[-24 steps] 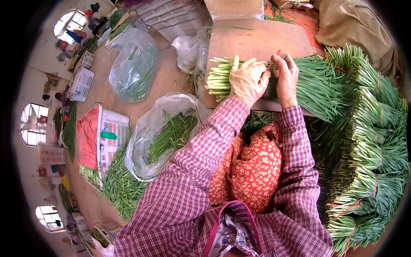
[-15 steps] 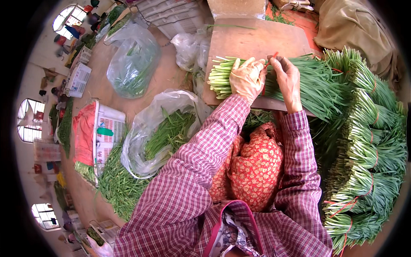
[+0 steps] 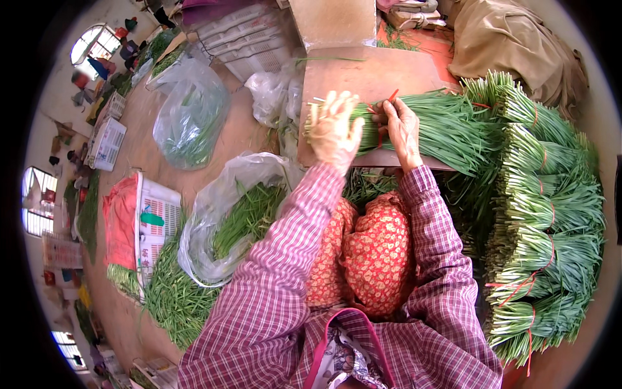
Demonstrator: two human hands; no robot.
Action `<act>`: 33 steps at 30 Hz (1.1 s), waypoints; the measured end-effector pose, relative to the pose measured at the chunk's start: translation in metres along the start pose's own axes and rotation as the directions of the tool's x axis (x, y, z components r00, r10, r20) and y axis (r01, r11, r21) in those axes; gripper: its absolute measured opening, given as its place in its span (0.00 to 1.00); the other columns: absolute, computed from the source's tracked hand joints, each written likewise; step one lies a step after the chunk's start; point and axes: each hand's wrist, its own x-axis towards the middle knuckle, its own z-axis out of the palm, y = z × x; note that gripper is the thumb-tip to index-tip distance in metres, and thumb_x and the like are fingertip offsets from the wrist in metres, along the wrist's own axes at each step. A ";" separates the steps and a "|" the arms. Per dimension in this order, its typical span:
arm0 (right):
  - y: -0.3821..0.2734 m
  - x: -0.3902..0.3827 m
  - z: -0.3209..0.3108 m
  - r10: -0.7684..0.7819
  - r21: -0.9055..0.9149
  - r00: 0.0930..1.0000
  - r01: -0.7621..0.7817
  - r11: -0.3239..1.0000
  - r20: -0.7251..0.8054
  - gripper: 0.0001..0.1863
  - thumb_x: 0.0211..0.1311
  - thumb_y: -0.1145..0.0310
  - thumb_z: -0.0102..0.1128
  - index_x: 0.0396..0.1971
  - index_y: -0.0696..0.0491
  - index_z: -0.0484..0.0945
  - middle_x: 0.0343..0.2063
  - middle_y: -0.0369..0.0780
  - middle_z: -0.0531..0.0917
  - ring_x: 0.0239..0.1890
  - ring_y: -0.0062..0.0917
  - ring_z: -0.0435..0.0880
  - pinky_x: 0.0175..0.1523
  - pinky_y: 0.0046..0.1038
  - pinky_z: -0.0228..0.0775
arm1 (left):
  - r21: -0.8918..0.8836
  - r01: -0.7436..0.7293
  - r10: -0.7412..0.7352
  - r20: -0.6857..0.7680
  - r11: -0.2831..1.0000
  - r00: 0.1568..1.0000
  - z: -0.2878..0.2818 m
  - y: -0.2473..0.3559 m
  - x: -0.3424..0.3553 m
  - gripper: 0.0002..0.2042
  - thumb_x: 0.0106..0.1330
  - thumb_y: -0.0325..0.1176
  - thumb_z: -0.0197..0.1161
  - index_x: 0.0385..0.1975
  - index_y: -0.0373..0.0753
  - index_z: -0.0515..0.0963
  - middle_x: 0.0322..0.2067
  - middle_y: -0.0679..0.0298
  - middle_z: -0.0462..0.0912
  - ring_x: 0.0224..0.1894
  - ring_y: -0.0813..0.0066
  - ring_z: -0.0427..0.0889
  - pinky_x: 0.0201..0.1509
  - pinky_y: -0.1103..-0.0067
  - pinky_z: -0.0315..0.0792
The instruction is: The person bundles bunches of chives together by hand, securing them with red ties and stacking the finished bundles.
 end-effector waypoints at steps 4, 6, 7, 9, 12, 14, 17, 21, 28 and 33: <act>-0.005 -0.013 0.004 -0.014 0.283 0.999 0.025 0.959 -0.043 0.11 0.71 0.64 0.49 0.36 0.55 0.77 0.25 0.32 0.79 0.21 0.12 0.73 0.26 0.17 0.70 | -0.386 0.172 -0.248 -0.155 0.906 0.956 -0.073 -0.044 -0.024 0.14 0.66 0.41 0.57 0.47 0.42 0.78 0.52 0.61 0.79 0.59 0.66 0.73 0.65 0.65 0.63; -0.030 -0.026 -0.004 -0.044 0.274 0.998 0.055 0.960 -0.047 0.11 0.70 0.64 0.50 0.35 0.55 0.77 0.24 0.30 0.76 0.20 0.10 0.69 0.25 0.15 0.67 | -0.670 0.474 -0.605 0.047 0.571 0.795 -0.101 -0.066 -0.045 0.15 0.67 0.43 0.57 0.45 0.41 0.78 0.46 0.62 0.82 0.52 0.68 0.78 0.61 0.66 0.68; -0.043 -0.029 -0.010 -0.080 0.289 0.997 0.083 0.954 -0.025 0.11 0.70 0.64 0.50 0.35 0.55 0.77 0.23 0.29 0.75 0.20 0.10 0.68 0.25 0.14 0.65 | -0.746 0.599 -0.718 0.244 0.290 0.652 -0.116 -0.080 -0.052 0.16 0.68 0.45 0.57 0.44 0.40 0.78 0.43 0.62 0.84 0.49 0.69 0.81 0.59 0.66 0.70; -0.065 -0.034 -0.019 -0.156 0.426 0.985 0.109 0.898 0.077 0.10 0.69 0.65 0.51 0.35 0.55 0.77 0.22 0.28 0.72 0.19 0.08 0.64 0.23 0.13 0.59 | -0.732 0.667 -0.458 0.646 -0.142 0.611 -0.110 -0.093 -0.069 0.22 0.65 0.52 0.58 0.44 0.38 0.76 0.40 0.56 0.84 0.47 0.65 0.82 0.48 0.63 0.78; -0.100 -0.050 -0.006 -0.169 0.625 0.963 0.001 0.781 0.209 0.09 0.69 0.65 0.51 0.37 0.55 0.74 0.20 0.27 0.69 0.17 0.08 0.61 0.20 0.13 0.55 | -0.383 0.796 0.219 0.823 -0.468 0.524 -0.082 -0.058 -0.082 0.35 0.68 0.58 0.46 0.61 0.29 0.62 0.59 0.38 0.67 0.58 0.47 0.73 0.53 0.56 0.75; -0.108 -0.057 -0.002 -0.159 0.668 0.941 -0.088 0.738 0.300 0.09 0.69 0.65 0.51 0.38 0.56 0.74 0.21 0.27 0.69 0.16 0.08 0.61 0.19 0.13 0.55 | -0.168 0.793 0.506 0.689 -0.586 0.519 -0.061 -0.014 -0.073 0.37 0.69 0.57 0.40 0.67 0.29 0.52 0.66 0.41 0.55 0.64 0.43 0.65 0.63 0.59 0.67; -0.120 -0.070 -0.006 -0.175 0.593 0.880 -0.139 0.793 0.441 0.10 0.69 0.64 0.52 0.37 0.56 0.74 0.18 0.27 0.69 0.15 0.07 0.61 0.20 0.12 0.55 | -0.592 0.712 0.070 0.748 -0.378 0.660 -0.108 0.045 -0.034 0.34 0.68 0.56 0.47 0.66 0.36 0.57 0.62 0.50 0.65 0.58 0.54 0.73 0.58 0.64 0.73; -0.151 -0.083 -0.005 -0.070 0.062 0.739 0.038 0.997 0.670 0.12 0.70 0.62 0.52 0.33 0.55 0.78 0.22 0.30 0.77 0.18 0.08 0.69 0.23 0.12 0.59 | -0.854 0.461 -0.162 0.504 -0.243 0.848 -0.102 0.000 0.013 0.35 0.63 0.60 0.54 0.58 0.35 0.65 0.54 0.56 0.72 0.49 0.67 0.77 0.53 0.71 0.75; -0.137 -0.016 -0.001 -0.298 0.257 0.879 0.211 0.943 0.372 0.13 0.69 0.61 0.52 0.39 0.56 0.77 0.27 0.32 0.78 0.24 0.12 0.73 0.31 0.15 0.66 | -0.971 0.225 0.154 0.211 -0.080 0.965 -0.111 -0.019 0.146 0.32 0.54 0.53 0.68 0.52 0.35 0.72 0.44 0.62 0.80 0.47 0.68 0.79 0.52 0.74 0.74; -0.125 0.009 -0.008 -0.501 0.328 0.830 0.416 0.848 0.243 0.13 0.70 0.62 0.51 0.40 0.57 0.78 0.29 0.34 0.80 0.26 0.13 0.76 0.35 0.19 0.73 | -0.956 0.292 0.293 0.271 -0.032 0.917 -0.102 -0.005 0.163 0.32 0.53 0.47 0.71 0.54 0.34 0.71 0.47 0.61 0.80 0.50 0.67 0.78 0.55 0.71 0.72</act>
